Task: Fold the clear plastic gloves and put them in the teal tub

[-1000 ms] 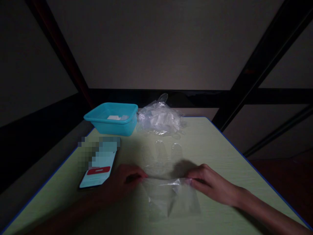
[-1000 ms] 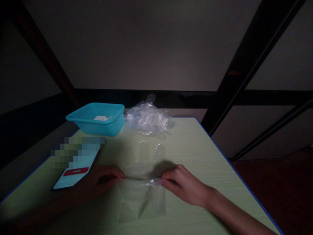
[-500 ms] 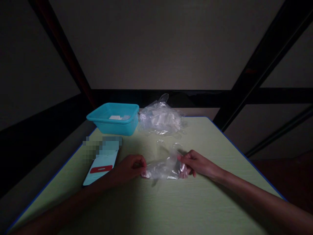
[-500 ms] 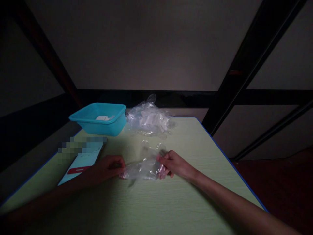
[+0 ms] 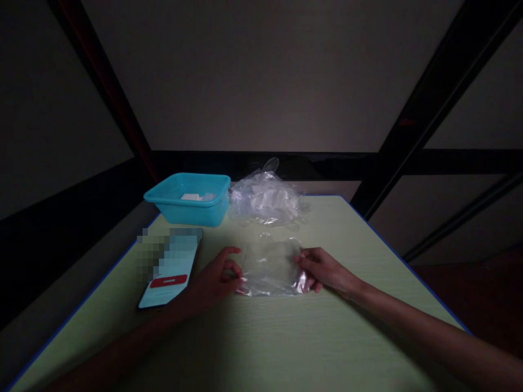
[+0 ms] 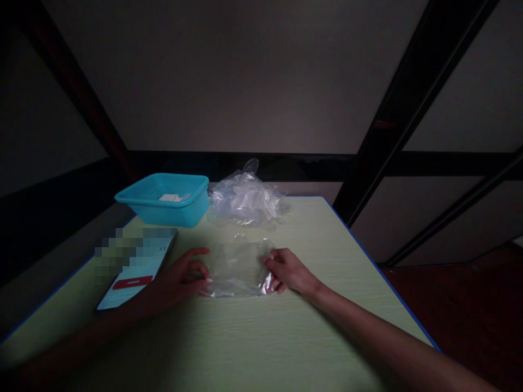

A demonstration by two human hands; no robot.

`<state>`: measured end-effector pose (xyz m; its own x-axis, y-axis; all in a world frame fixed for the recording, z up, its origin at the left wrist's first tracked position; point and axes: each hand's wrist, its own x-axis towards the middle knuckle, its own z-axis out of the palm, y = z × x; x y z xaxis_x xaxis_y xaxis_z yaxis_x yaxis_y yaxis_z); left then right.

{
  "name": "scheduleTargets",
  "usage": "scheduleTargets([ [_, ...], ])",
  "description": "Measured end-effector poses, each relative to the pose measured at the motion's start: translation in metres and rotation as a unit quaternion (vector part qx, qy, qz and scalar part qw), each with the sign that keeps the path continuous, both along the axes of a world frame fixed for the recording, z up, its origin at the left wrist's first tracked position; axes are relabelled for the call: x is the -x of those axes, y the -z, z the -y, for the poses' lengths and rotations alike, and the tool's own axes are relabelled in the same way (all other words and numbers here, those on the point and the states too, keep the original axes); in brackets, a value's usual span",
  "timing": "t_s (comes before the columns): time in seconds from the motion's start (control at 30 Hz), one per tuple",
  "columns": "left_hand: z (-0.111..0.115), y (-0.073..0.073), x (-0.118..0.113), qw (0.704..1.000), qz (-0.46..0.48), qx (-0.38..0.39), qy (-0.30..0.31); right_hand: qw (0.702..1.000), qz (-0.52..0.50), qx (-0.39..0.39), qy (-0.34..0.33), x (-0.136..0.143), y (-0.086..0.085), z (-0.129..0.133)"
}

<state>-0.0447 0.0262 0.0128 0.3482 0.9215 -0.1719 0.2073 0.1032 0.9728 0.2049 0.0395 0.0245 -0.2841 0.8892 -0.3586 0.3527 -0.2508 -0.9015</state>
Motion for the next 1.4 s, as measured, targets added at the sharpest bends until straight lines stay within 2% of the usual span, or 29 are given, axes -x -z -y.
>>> scheduleTargets([
  [0.17, 0.007, 0.001, -0.001, 0.998, -0.045, -0.049, -0.019, 0.996, -0.069, -0.037, 0.051, -0.002, 0.000, 0.010],
  [0.27, 0.010, 0.003, -0.003, 0.997, -0.045, -0.052, -0.037, 0.992, -0.096, -0.058, 0.058, -0.004, 0.005, 0.014],
  [0.4, 0.012, 0.005, -0.005, 0.996, -0.038, -0.052, -0.065, 0.990, -0.082, -0.103, 0.043, -0.003, 0.012, 0.016],
  [0.7, 0.014, 0.005, -0.005, 0.995, -0.030, -0.043, -0.079, 0.964, 0.058, -0.259, 0.017, -0.002, 0.013, 0.022],
  [0.97, 0.016, 0.004, -0.005, 0.994, -0.036, -0.053, -0.084, 0.935, 0.165, -0.313, 0.012, 0.000, 0.010, 0.028],
  [1.07, 0.016, 0.002, -0.006, 0.994, -0.030, -0.047, -0.097, 0.915, 0.234, -0.329, -0.012, 0.000, 0.010, 0.029],
  [1.2, 0.017, -0.002, -0.008, 0.991, -0.027, -0.053, -0.120, 0.871, 0.337, -0.356, -0.036, -0.003, 0.011, 0.032],
  [1.3, 0.019, 0.000, -0.005, 0.978, -0.085, -0.124, -0.143, 0.844, 0.364, -0.390, -0.053, -0.004, 0.008, 0.035],
  [1.4, 0.025, 0.006, -0.001, 0.928, -0.205, -0.288, -0.120, 0.826, 0.349, -0.431, -0.096, -0.002, 0.004, 0.037],
])
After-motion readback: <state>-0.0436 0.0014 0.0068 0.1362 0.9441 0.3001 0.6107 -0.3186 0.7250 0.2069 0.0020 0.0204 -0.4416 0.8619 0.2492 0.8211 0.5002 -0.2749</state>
